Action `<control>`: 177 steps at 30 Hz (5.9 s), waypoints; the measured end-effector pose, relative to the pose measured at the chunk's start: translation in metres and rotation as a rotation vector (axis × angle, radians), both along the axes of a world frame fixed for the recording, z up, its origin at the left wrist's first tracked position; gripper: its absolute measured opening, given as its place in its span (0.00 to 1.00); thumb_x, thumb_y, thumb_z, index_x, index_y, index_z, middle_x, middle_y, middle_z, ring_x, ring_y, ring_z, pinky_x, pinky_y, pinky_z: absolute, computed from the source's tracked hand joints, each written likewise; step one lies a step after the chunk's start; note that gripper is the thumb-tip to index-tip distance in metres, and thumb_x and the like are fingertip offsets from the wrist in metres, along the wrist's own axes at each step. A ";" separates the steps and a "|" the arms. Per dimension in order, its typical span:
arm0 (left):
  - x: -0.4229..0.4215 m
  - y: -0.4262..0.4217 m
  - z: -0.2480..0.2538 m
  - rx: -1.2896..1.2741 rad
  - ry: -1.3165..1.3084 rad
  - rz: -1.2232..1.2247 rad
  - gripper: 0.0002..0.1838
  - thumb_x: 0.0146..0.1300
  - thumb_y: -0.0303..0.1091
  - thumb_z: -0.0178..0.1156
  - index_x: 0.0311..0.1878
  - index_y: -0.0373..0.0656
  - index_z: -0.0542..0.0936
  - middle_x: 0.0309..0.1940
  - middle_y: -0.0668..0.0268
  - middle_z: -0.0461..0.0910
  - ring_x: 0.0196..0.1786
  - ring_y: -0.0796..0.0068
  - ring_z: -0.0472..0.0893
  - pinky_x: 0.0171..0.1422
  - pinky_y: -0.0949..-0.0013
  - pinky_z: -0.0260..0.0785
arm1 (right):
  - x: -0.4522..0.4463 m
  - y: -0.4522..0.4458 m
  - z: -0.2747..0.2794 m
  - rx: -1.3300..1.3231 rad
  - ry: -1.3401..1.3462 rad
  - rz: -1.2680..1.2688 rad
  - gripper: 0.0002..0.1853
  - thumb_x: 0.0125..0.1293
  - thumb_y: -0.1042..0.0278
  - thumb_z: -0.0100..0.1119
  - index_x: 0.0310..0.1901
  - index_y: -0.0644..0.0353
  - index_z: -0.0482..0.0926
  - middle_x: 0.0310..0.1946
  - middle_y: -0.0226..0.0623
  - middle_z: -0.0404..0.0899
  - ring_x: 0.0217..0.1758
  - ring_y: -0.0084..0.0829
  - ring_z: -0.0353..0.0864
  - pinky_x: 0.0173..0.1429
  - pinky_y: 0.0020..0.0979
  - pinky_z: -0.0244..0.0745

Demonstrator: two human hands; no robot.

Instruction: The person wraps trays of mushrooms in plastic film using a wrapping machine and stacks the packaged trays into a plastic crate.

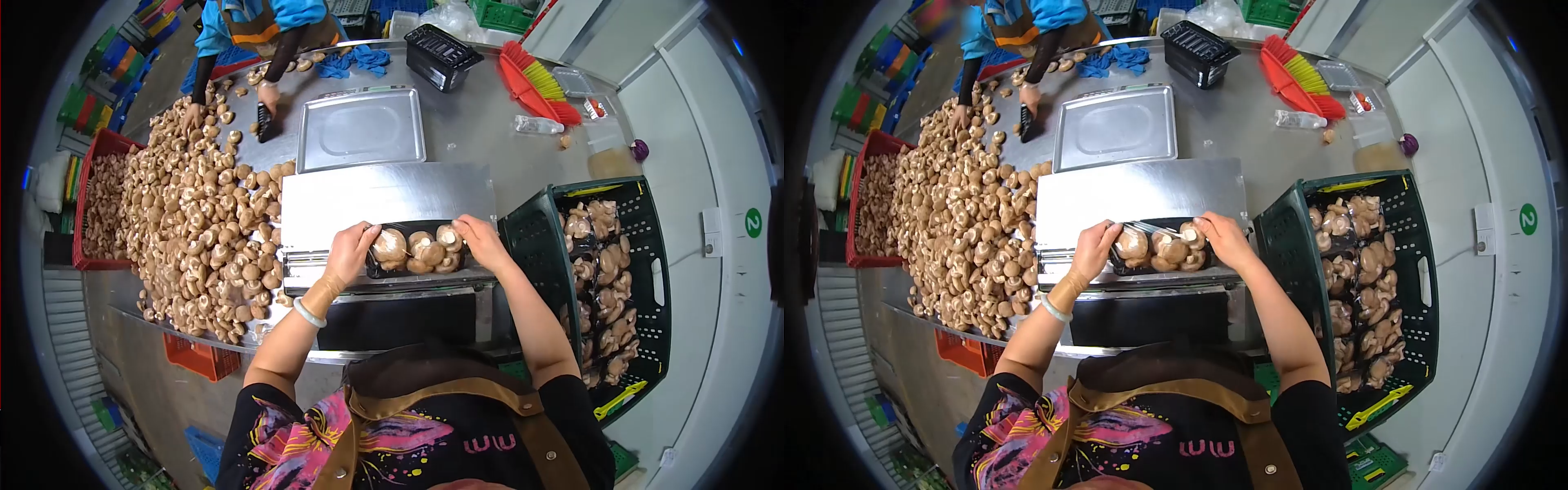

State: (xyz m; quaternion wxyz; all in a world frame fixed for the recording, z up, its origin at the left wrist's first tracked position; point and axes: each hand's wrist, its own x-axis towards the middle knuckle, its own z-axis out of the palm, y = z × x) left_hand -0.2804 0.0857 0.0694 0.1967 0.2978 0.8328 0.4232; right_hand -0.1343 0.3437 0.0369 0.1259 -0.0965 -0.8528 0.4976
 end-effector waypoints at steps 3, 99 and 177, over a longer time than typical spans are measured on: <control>0.021 -0.011 0.047 0.217 -0.146 0.060 0.17 0.74 0.37 0.53 0.34 0.32 0.76 0.19 0.60 0.70 0.24 0.70 0.65 0.32 0.67 0.63 | 0.023 -0.023 0.067 -0.103 -0.044 -0.136 0.17 0.76 0.59 0.50 0.38 0.68 0.77 0.22 0.51 0.73 0.24 0.44 0.73 0.33 0.37 0.68; 0.148 0.363 0.055 0.479 0.285 -1.152 0.27 0.60 0.32 0.64 0.63 0.40 0.72 0.59 0.51 0.75 0.63 0.49 0.73 0.67 0.55 0.67 | 0.222 0.110 0.035 0.871 -0.432 -0.587 0.41 0.58 0.54 0.68 0.70 0.58 0.62 0.72 0.50 0.57 0.76 0.52 0.52 0.77 0.55 0.44; -0.039 0.019 -0.048 0.178 0.154 0.233 0.36 0.66 0.46 0.62 0.71 0.36 0.64 0.71 0.46 0.60 0.74 0.50 0.61 0.77 0.57 0.53 | -0.068 -0.035 -0.021 -0.506 0.164 -0.415 0.24 0.77 0.58 0.44 0.68 0.63 0.67 0.68 0.41 0.69 0.72 0.34 0.65 0.74 0.32 0.56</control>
